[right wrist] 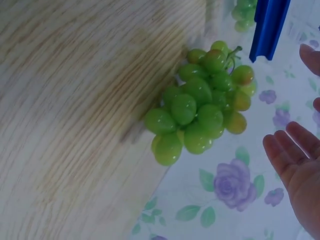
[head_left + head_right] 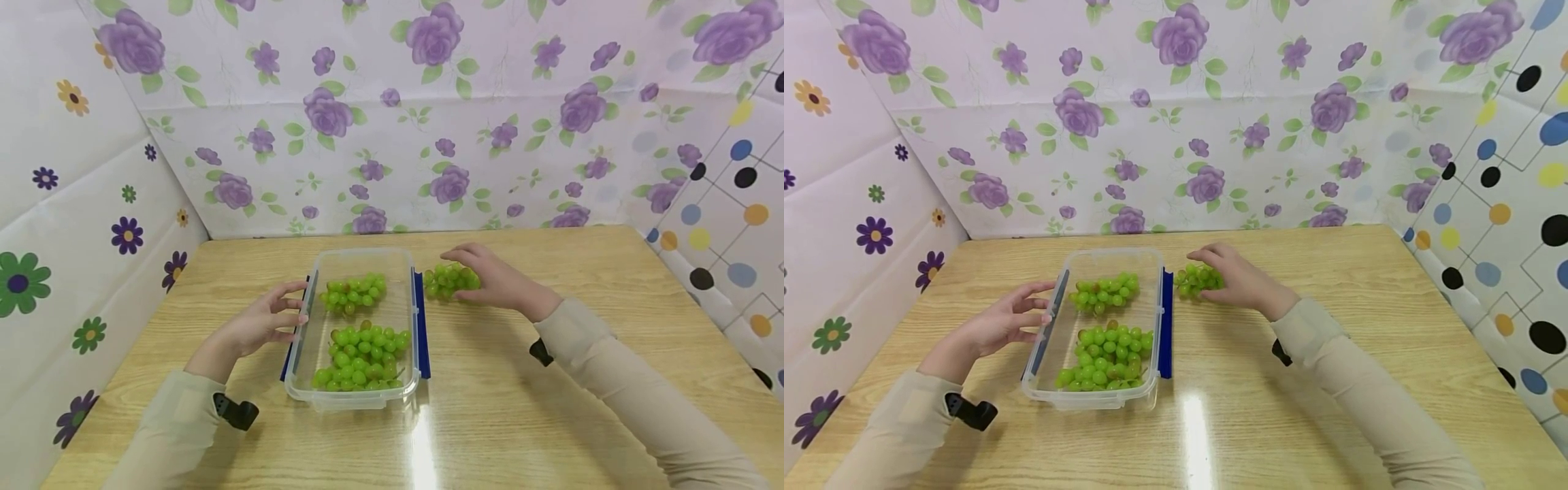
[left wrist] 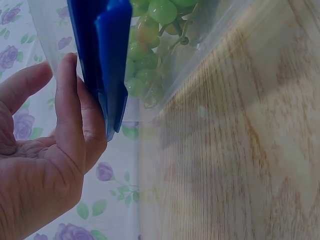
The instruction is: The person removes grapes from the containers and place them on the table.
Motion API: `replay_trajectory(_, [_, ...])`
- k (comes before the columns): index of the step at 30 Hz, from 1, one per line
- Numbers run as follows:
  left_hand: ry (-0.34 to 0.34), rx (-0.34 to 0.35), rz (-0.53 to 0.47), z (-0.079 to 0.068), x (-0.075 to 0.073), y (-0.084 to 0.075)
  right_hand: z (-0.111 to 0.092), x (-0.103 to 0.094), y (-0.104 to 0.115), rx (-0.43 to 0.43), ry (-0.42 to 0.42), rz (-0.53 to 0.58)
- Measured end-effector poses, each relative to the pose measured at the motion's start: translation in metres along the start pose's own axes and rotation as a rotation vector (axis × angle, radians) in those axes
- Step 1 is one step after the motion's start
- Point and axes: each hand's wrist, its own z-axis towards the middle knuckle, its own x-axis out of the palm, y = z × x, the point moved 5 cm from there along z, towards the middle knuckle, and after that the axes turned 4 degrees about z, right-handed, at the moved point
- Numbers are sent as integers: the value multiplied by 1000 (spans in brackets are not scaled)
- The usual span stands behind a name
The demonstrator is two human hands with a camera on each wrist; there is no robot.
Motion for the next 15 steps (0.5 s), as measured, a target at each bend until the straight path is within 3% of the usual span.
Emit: replay_trajectory(15, [-4, 7, -9, -1, 0, 1, 7, 4, 32, -119, -27, 55])
